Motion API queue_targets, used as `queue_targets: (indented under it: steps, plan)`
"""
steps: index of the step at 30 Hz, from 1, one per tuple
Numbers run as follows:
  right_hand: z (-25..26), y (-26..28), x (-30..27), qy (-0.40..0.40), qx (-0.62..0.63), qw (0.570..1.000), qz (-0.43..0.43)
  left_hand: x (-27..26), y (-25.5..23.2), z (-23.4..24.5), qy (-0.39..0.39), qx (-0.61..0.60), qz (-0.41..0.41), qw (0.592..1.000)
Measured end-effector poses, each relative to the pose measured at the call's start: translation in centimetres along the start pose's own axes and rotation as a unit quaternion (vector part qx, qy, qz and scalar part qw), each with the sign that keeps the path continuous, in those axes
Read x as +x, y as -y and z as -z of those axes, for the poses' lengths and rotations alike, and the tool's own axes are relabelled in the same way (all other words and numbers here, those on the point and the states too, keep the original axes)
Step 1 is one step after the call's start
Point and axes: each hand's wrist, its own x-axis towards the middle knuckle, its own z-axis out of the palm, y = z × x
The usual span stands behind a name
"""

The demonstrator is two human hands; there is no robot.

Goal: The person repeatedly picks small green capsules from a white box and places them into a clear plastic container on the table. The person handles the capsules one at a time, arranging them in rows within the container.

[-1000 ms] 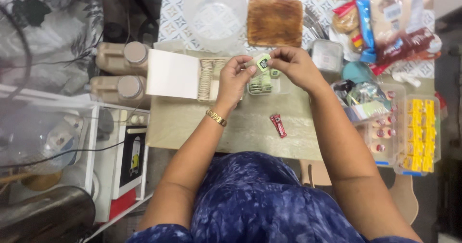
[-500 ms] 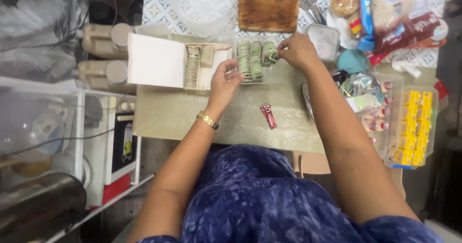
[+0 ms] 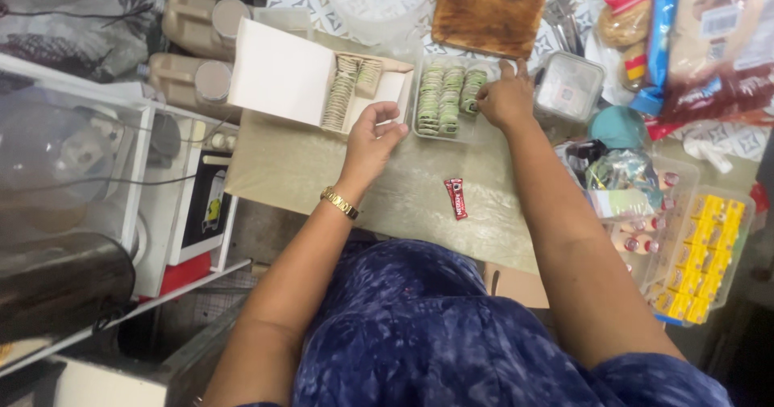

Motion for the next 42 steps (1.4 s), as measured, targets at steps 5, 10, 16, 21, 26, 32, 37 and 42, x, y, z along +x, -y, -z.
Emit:
queue_targets:
  steps: [5,10,16,21,26,32,37,42]
  plan:
    - [-2.3,-0.6,0.3,-0.038,-0.005,0.999,0.016,-0.6,-0.3,1.1,-0.014,-0.030,0.015,0.999]
    - [-2.9,-0.8,0.0,-0.075,0.006,0.997,0.036,-0.9,-0.7,1.6,-0.018,-0.001,0.011,1.000]
    - [-2.7,-0.6,-0.8,-0.088,0.013,0.995,0.036,-0.8,-0.9,1.4,-0.012,-0.017,0.020,1.000]
    - [-2.5,0.0,-1.4,-0.108,0.022,0.993,0.027,-0.5,-0.7,1.5,-0.005,-0.016,0.020,1.000]
    - [-1.7,1.0,-2.0,-0.132,0.037,0.990,0.027,-0.5,-0.3,2.1,0.005,-0.009,0.016,1.000]
    - [-2.9,-0.5,-0.6,-0.261,0.426,0.865,-0.056,0.4,1.3,2.2,0.014,-0.002,0.035,0.999]
    - [-7.1,-3.5,1.5,-0.093,0.671,0.697,-0.235,0.0,2.6,-1.1,0.073,0.259,-0.112,0.957]
    - [-9.4,-4.8,3.1,0.041,0.734,0.627,-0.257,-0.2,2.7,-6.2,0.262,0.492,-0.089,0.826]
